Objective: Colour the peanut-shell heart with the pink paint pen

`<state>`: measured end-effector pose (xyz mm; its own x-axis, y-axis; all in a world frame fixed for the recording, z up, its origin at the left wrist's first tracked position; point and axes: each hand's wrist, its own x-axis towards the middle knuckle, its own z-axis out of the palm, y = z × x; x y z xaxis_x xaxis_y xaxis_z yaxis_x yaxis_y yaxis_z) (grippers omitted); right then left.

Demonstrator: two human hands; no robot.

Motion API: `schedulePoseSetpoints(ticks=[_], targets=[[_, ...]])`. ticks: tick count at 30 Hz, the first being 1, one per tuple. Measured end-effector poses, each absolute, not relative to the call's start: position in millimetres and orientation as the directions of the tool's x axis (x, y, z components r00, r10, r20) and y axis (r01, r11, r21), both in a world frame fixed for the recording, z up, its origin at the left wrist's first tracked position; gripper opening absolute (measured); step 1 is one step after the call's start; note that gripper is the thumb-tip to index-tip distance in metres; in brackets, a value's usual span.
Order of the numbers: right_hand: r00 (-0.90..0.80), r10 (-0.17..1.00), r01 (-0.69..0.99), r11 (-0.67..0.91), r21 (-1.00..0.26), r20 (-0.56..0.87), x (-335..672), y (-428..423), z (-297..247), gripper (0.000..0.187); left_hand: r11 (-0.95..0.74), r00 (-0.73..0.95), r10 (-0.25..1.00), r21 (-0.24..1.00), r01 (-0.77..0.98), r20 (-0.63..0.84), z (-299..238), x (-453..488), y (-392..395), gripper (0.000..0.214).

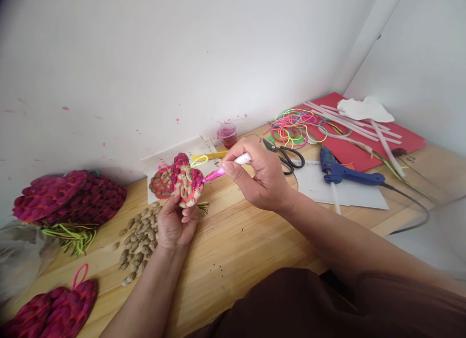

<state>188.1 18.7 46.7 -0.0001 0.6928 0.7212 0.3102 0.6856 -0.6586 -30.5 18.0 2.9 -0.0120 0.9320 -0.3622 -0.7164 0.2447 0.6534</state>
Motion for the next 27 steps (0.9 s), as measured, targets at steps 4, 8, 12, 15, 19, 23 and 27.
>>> schedulePoseSetpoints(ticks=[4,8,12,15,19,23,27], targets=[[0.001,0.687,0.301,0.693,-0.656,0.727,188.6,19.5,46.3,0.012,0.251,-0.002,0.932,0.651,-0.716,-0.362,3.7,-31.1,17.8,0.021],[0.005,0.665,0.298,0.712,-0.636,0.747,188.4,21.4,44.9,0.008,0.253,-0.016,0.926,0.650,-0.716,-0.377,4.8,-31.4,17.8,0.020],[0.021,0.650,0.291,0.722,-0.627,0.759,188.0,20.9,44.9,0.009,0.249,-0.015,0.929,0.655,-0.714,-0.370,4.1,-30.9,17.6,0.019],[0.011,0.653,0.312,0.717,-0.623,0.757,188.3,20.4,44.7,0.011,0.246,-0.018,0.930,0.660,-0.710,-0.367,3.7,-30.4,17.4,0.020],[0.003,0.636,0.349,0.722,-0.597,0.772,188.3,21.1,43.4,0.009,0.243,-0.028,0.931,0.677,-0.694,-0.363,3.8,-29.5,16.6,0.024],[-0.019,0.593,0.354,0.757,-0.549,0.805,186.5,21.0,43.8,0.007,0.231,-0.047,0.933,0.693,-0.683,-0.356,4.0,-28.6,16.3,0.027],[-0.053,0.589,0.369,0.762,-0.532,0.807,184.9,19.0,45.6,0.005,0.223,-0.070,0.926,0.689,-0.689,-0.370,4.6,-28.3,17.3,0.030]])
